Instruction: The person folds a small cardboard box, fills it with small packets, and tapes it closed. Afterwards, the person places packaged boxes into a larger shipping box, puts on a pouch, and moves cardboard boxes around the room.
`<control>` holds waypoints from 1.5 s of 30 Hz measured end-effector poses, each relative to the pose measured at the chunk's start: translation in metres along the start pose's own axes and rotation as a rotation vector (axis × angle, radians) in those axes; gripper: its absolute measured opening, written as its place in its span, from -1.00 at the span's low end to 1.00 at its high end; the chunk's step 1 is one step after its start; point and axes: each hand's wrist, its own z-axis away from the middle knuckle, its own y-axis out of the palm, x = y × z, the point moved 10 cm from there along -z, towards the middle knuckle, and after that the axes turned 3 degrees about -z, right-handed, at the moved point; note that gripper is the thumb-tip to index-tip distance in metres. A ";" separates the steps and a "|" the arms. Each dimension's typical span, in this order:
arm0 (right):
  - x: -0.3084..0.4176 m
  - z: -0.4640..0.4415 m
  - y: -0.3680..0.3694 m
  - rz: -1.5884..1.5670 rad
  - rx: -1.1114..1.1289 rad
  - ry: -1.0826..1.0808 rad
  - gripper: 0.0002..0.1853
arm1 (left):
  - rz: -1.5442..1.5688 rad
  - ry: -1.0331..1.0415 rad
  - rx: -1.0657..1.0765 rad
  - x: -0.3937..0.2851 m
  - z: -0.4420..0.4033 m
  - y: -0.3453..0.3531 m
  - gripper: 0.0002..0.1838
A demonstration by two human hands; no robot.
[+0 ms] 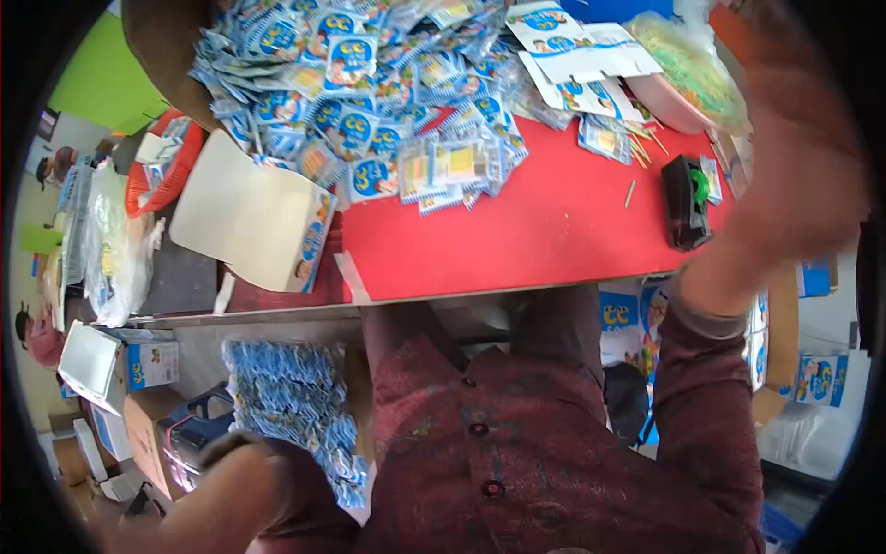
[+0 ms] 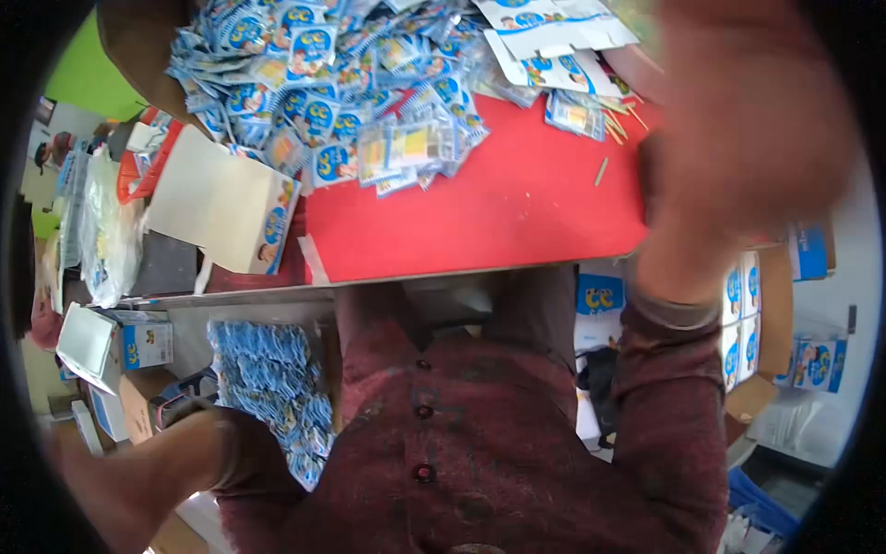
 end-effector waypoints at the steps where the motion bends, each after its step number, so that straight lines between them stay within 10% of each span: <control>1: -0.028 0.005 0.030 0.042 0.099 0.003 -0.66 | -0.042 -0.046 -0.016 0.010 0.003 0.000 -0.75; 2: -0.059 0.014 0.060 0.098 0.157 0.060 -0.67 | -0.085 -0.109 -0.029 0.025 0.008 0.000 -0.75; 3: -0.115 0.042 0.081 0.076 0.032 0.573 -0.73 | -0.156 -0.239 -0.046 0.053 0.020 0.003 -0.75; 6: -0.168 0.069 0.117 0.784 0.237 0.111 -0.66 | -0.136 -0.744 -0.209 0.170 0.098 0.006 -0.81; 12: -0.209 0.111 0.128 1.053 0.377 0.256 -0.69 | -0.220 -1.018 0.015 0.289 0.189 0.025 -0.72; 19: -0.167 0.149 0.120 0.558 0.293 0.279 -0.82 | -0.862 -0.494 0.512 0.273 0.172 0.083 -0.33; 26: -0.179 0.133 0.114 0.847 0.190 0.337 -0.50 | -0.694 -0.661 0.467 0.302 0.195 0.069 -0.32; 32: -0.176 0.143 0.120 0.751 0.177 0.239 -0.68 | -0.669 -0.696 0.262 0.284 0.175 0.064 -0.38; 35: -0.148 0.136 0.117 0.555 0.222 0.211 -0.78 | -0.965 -0.342 0.358 0.245 0.149 0.082 -0.45; 37: -0.139 0.135 0.120 0.523 0.278 0.214 -0.81 | -0.790 -0.477 0.606 0.258 0.171 0.092 -0.53; 45: -0.186 0.092 0.135 0.418 0.348 0.405 -0.79 | -0.596 -0.891 0.270 0.249 0.203 0.026 -0.83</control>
